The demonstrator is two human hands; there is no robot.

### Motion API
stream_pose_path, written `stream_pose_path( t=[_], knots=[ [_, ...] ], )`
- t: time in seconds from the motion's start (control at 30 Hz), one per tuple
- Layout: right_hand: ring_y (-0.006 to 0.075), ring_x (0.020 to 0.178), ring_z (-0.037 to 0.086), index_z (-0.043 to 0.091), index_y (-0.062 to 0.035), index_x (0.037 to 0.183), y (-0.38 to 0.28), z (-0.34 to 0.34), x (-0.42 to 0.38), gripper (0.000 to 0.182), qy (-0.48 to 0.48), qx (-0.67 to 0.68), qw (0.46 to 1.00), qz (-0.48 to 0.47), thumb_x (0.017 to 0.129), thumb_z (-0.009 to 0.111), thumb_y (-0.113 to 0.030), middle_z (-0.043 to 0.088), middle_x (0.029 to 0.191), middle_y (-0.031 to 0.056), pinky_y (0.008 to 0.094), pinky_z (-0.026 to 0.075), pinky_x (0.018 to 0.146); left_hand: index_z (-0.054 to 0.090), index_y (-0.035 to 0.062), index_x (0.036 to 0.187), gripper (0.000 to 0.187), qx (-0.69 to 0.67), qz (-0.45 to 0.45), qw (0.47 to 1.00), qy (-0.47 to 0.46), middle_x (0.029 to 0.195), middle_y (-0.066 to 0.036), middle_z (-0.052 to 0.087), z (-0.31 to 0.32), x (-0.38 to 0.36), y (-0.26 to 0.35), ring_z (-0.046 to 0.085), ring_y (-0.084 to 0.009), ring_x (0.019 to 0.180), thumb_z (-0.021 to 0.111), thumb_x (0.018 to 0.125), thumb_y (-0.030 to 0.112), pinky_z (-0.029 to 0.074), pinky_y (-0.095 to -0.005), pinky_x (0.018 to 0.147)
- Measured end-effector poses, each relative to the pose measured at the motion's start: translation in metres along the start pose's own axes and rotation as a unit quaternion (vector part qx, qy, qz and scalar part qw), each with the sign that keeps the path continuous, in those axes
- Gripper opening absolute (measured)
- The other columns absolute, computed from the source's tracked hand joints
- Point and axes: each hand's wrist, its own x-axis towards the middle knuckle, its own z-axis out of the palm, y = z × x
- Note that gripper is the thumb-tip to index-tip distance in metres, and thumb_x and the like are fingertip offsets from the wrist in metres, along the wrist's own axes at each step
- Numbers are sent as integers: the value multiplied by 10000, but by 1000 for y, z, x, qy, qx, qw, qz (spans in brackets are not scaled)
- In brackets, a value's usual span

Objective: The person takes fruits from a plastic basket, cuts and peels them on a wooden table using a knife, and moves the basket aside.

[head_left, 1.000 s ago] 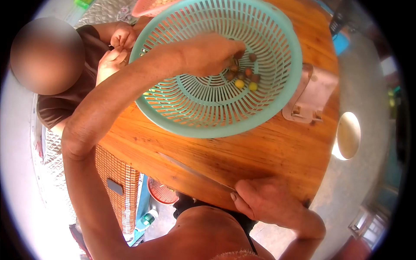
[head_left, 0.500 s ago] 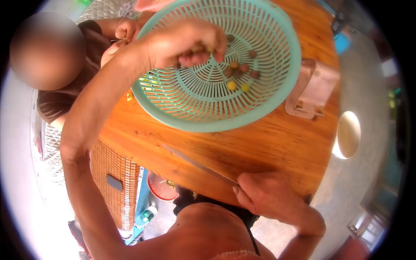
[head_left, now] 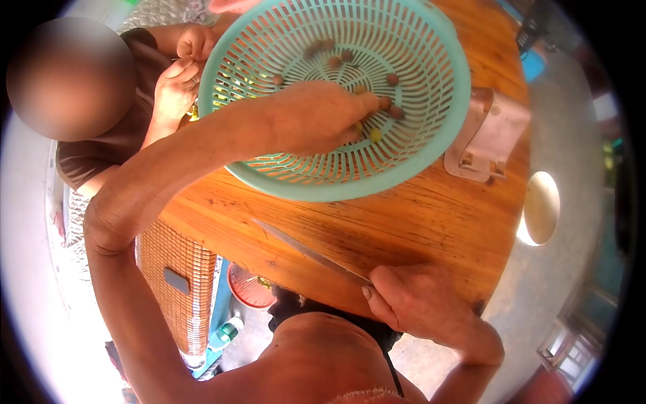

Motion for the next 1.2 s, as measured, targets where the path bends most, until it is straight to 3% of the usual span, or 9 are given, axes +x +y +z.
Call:
stream_pose_path(
  t=[0.13,0.17,0.2,0.23,0.5,0.6,0.7,0.77,1.2],
  knots=[
    [211,512,633,506,-102,776,0,-3,-1,232,5,-4,1000,5,922,677,-162,590,580,35,366,480,444,577,43,1039,212,26,228,966,122,675,-87,545,6,5,-53,602,-269,597,631,970,236,511,-380,565],
    [211,513,635,506,-101,779,0,-4,0,230,-1,-7,1000,4,921,676,-162,590,580,34,367,479,442,580,40,984,216,-323,26,946,14,661,-60,516,-27,-3,-37,533,-188,546,590,969,256,436,-315,491],
    [210,514,637,506,-101,783,-2,-4,0,227,-9,-10,1000,2,921,675,-163,591,580,33,367,478,441,583,38,929,243,-616,-182,761,-95,646,-32,487,-47,-11,-24,464,-107,494,548,969,275,361,-250,418],
    [210,514,637,506,-101,783,-2,-3,1,227,-10,-11,1000,1,921,675,-163,591,580,33,367,478,441,563,57,896,274,-621,-199,755,-70,658,-9,483,-48,-12,-14,352,-20,480,490,965,312,236,-192,384],
    [207,504,631,503,-101,793,-1,-2,0,220,-3,-13,1000,2,922,672,-156,594,582,29,370,471,433,560,64,900,330,-666,-158,723,-94,813,-61,595,-34,0,2,391,-46,469,515,988,378,251,-195,380],
    [205,504,631,498,-102,787,-1,-1,0,224,-6,-6,1000,0,921,671,-150,594,582,26,366,473,435,593,53,937,336,-655,-168,735,-39,794,-54,599,-39,0,-2,400,-40,466,571,1006,381,240,-189,370],
    [202,511,635,495,-104,779,-3,-3,0,229,-14,-18,1000,3,919,671,-146,595,583,26,361,477,440,605,40,977,285,-506,-124,852,-56,782,-49,605,-34,2,-25,483,-85,509,630,1017,322,340,-242,418],
    [202,514,636,494,-105,777,-4,-4,1,231,-16,-20,1000,6,918,672,-147,595,583,27,362,477,440,610,41,1025,220,-196,51,975,89,758,-75,619,-7,3,-39,579,-186,596,672,1003,250,454,-348,550],
    [212,525,642,507,-100,782,-2,-1,1,220,-17,1,1000,10,919,671,-150,606,598,35,378,483,445,527,78,1120,234,-31,-10,999,43,870,-187,685,2,15,-11,674,-435,869,662,955,176,509,-530,759]
  ],
)
